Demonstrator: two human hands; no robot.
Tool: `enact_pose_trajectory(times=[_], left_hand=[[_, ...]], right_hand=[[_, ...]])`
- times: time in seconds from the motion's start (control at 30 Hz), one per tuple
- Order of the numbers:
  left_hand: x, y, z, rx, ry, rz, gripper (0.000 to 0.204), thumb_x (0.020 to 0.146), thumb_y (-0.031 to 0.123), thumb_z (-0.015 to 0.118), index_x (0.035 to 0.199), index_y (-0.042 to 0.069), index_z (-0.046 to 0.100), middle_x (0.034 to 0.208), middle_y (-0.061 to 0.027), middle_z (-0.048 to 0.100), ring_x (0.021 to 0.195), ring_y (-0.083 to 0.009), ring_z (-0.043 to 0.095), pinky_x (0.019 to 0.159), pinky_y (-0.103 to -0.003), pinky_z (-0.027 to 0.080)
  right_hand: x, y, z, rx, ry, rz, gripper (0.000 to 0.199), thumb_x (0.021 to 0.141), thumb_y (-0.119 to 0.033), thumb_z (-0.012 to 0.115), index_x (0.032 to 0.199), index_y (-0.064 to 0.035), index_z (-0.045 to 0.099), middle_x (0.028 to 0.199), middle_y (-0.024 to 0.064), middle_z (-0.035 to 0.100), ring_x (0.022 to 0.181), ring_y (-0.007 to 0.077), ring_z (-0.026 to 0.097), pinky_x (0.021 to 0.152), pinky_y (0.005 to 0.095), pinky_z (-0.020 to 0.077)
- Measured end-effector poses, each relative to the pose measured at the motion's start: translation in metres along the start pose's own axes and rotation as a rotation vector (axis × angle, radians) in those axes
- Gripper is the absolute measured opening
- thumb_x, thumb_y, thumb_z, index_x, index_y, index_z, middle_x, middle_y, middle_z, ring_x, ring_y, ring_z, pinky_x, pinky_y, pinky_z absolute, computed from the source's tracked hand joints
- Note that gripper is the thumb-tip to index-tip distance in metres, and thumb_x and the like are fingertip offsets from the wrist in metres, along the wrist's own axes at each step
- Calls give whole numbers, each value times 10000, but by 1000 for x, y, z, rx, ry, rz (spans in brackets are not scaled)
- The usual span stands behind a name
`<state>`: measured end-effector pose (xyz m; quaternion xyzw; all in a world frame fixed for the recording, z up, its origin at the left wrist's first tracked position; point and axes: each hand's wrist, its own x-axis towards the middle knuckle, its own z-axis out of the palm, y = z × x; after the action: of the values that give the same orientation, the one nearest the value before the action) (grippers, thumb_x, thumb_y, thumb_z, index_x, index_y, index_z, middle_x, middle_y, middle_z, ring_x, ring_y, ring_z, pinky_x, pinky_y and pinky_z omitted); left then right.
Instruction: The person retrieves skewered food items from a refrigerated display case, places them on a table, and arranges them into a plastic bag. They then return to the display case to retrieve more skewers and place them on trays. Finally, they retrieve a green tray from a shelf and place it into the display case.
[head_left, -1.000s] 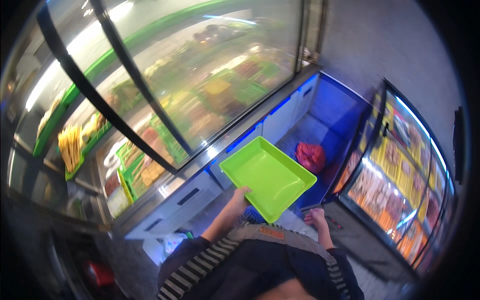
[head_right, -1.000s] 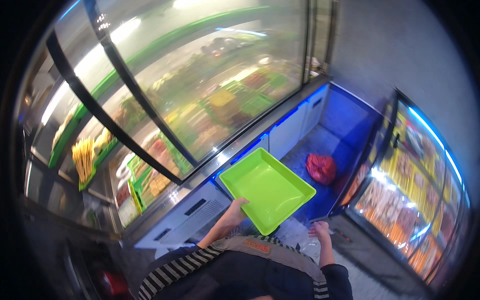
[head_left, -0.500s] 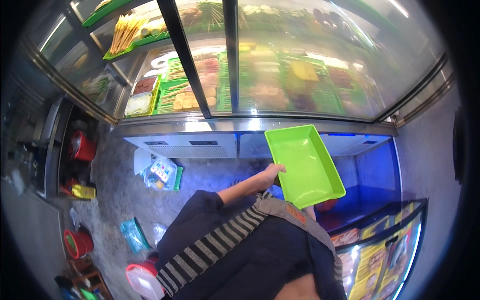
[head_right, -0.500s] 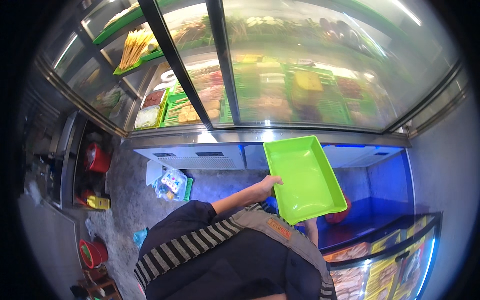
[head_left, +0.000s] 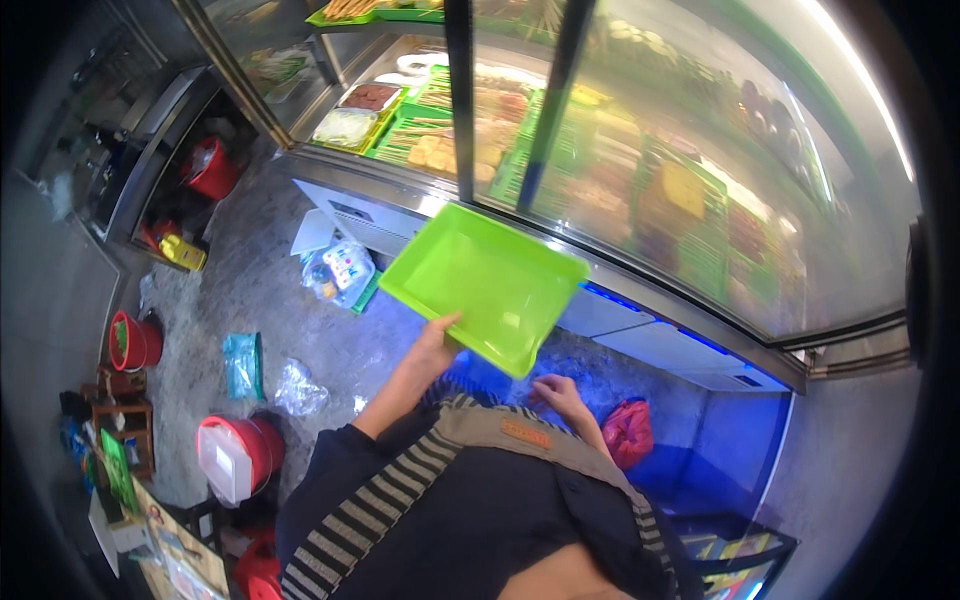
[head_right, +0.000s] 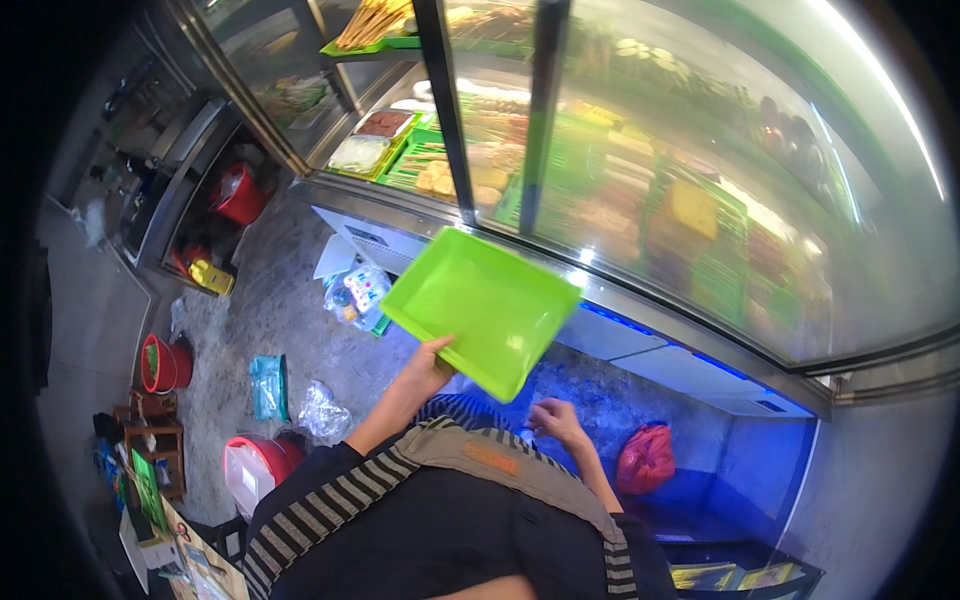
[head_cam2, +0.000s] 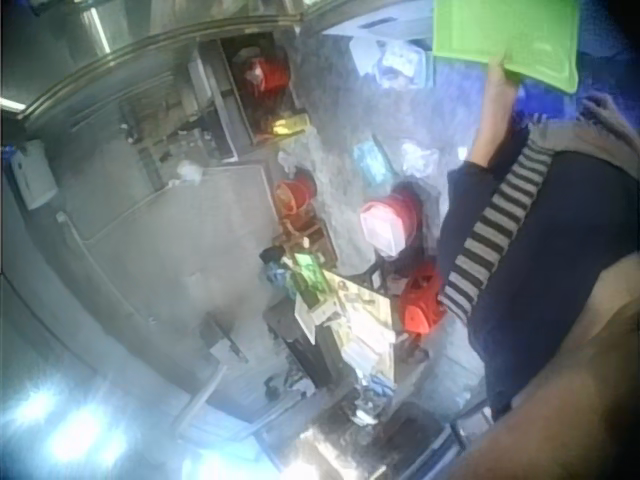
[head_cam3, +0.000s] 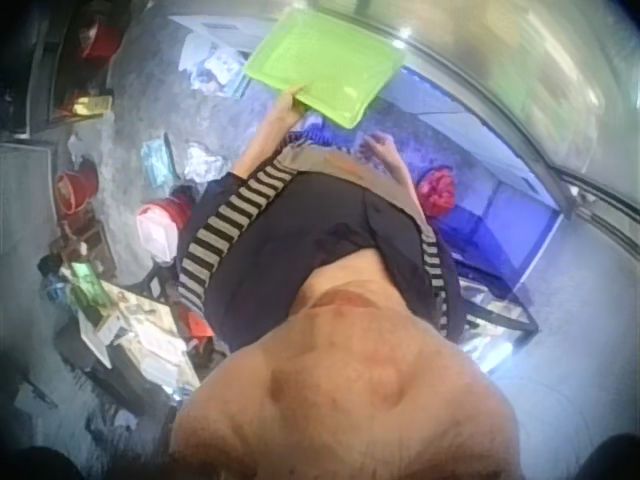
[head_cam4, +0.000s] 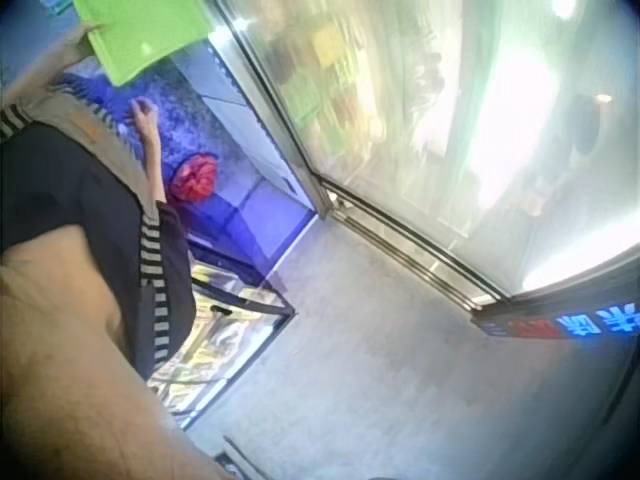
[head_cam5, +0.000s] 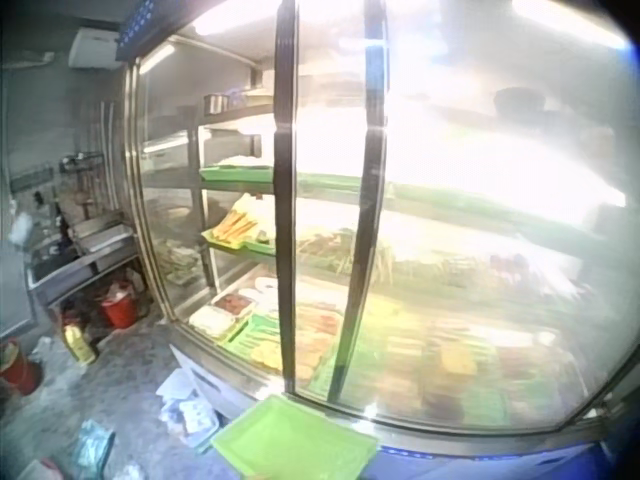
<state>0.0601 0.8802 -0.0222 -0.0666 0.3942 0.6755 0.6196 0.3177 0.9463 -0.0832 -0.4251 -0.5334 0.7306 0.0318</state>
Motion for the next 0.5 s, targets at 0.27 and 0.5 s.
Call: enact_pose_trajectory(times=[0.27, 0.5], left_hand=[[61, 103, -55, -105, -48, 219, 318, 801, 250, 549, 1087, 145, 459, 1036, -17, 523, 949, -148, 461, 747, -353, 373], [85, 226, -60, 76, 21, 86, 427, 786, 420, 534, 1104, 151, 438, 958, -18, 513, 862, -137, 461, 658, -340, 381]], right_hand=[[124, -169, 168, 258, -231, -287, 454, 816, -309, 533, 1072, 53, 433, 762, 164, 579, 614, 192, 588, 513, 268, 490], [235, -231, 241, 234, -37, -307, 395, 780, -361, 571, 872, 16, 499, 551, 101, 522, 359, 101, 435, 299, 222, 322]])
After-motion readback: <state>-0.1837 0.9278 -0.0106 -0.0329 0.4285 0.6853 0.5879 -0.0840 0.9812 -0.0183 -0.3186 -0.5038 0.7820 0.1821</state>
